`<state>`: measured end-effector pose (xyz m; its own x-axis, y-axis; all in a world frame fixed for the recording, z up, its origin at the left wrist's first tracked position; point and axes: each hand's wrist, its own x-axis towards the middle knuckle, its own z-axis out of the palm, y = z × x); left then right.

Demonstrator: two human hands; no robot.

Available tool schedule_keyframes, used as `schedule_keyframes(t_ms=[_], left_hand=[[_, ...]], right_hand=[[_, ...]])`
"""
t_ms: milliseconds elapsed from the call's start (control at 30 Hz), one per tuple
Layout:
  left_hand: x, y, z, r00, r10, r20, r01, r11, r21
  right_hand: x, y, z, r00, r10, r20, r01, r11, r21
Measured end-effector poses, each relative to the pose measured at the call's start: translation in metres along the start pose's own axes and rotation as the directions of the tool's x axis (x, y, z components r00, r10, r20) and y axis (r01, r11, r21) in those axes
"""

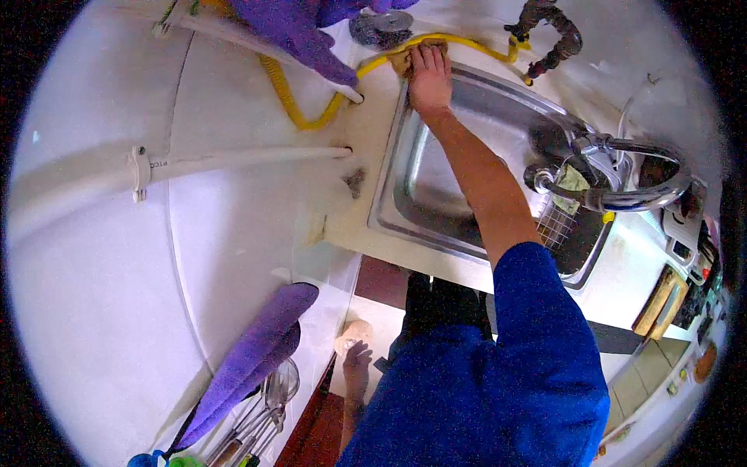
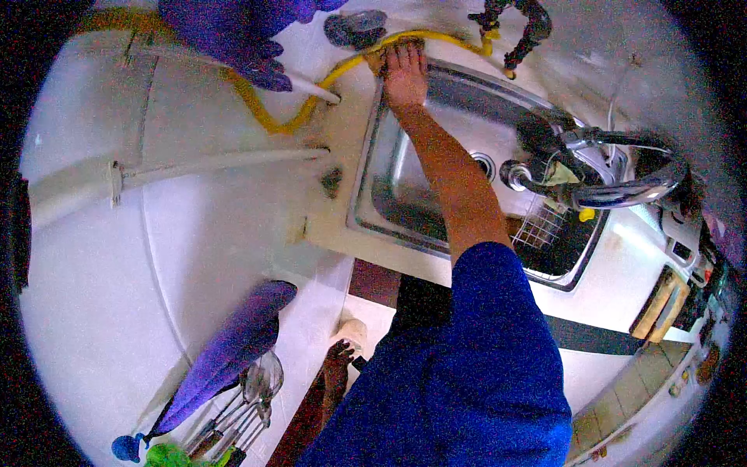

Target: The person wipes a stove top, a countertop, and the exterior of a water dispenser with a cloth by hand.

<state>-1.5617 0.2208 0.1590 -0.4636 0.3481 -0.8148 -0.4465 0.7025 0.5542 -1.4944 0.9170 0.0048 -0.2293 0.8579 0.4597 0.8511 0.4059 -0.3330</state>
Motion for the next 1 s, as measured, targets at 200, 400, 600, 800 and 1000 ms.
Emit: schedule_keyframes(t_ms=[200,400,600,800,1000], left_hand=[[-0.004,-0.031,-0.001,0.992,0.082,0.095,-0.109,0.936,0.334],[0.027,-0.021,-0.007,0.995,0.016,0.102,-0.048,0.946,0.321],[0.021,0.024,-0.018,0.984,0.142,0.104,-0.172,0.9,0.4],[0.029,-0.058,-0.066,0.992,0.082,0.094,-0.119,0.851,0.512],[0.006,-0.058,-0.052,0.987,0.024,0.161,-0.102,0.861,0.497]], right_hand=[[-0.013,-0.046,0.008,0.986,-0.033,0.166,0.052,0.993,-0.11],[-0.011,-0.004,-0.015,0.849,-0.417,0.323,0.402,0.908,0.116],[0.01,0.04,-0.016,0.992,-0.124,0.004,0.124,0.992,0.035],[-0.036,0.101,-0.037,0.967,0.203,-0.153,-0.239,0.933,-0.269],[-0.037,0.111,-0.013,0.825,0.292,-0.484,-0.398,0.908,-0.131]])
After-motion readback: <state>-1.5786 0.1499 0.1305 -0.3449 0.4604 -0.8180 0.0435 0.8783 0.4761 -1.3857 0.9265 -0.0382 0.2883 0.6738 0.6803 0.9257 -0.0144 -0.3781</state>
